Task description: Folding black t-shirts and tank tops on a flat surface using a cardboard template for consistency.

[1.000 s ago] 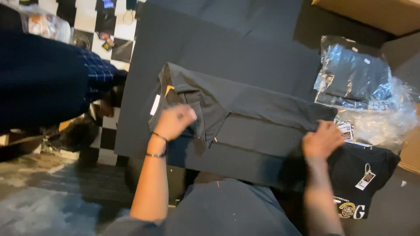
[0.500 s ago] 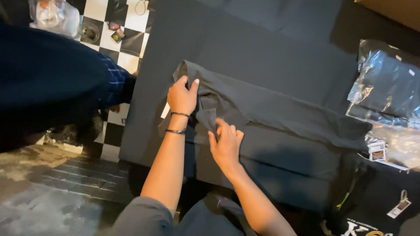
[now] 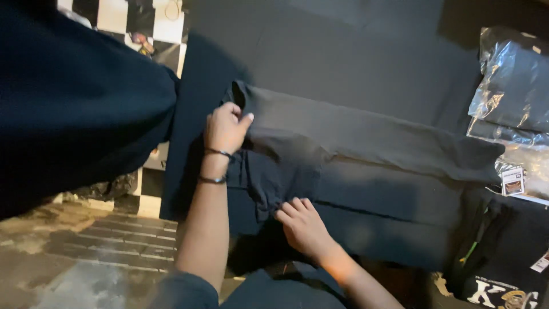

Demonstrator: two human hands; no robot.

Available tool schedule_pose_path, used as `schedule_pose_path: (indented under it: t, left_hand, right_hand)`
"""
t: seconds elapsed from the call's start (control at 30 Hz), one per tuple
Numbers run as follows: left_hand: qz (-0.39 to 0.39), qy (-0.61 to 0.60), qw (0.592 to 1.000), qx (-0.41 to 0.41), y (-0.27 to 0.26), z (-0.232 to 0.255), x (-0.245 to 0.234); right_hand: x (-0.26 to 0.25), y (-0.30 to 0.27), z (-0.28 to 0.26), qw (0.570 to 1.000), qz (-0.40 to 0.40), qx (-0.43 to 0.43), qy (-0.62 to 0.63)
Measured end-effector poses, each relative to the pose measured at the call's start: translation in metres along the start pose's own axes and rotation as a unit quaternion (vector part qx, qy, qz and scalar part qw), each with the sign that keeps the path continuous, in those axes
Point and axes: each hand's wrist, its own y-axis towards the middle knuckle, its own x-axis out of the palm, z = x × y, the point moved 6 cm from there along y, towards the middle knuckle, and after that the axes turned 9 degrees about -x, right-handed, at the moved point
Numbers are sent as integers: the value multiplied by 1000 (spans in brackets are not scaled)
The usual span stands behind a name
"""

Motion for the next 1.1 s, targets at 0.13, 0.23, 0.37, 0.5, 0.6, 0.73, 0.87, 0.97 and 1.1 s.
schedule_pose_path:
  t: [0.13,0.23,0.37,0.5,0.6,0.73,0.87,0.97,1.1]
  left_hand:
    - [35,-40,999,12,2,24,-18]
    - [66,-59,996,-15,17,26,-17]
    - [137,-44,990,3,38,22,-13]
    - [222,29,973,61,16,46,-37]
    - [259,52,959,100,6,49,-40]
    - [279,47,930,235,-32,76,-38]
    - [197,125,936,262,-53,81,-3]
    - [143,148,958,201,-59,69,5]
    - [69,161,971,163,-61,60,10]
  right_hand:
    - [-37,28,14,983,-80,64,153]
    - [-46,22,41,991,57,109,51]
    - [-37,17,44,989,48,141,25]
    - [-29,7,40,987,65,143,-28]
    - [-27,5,39,987,66,142,-26]
    - [-35,17,46,988,29,149,-4]
    - [-62,37,63,974,104,194,-45]
    - [-59,40,67,969,79,231,-48]
    - [-52,27,53,975,21,217,-52]
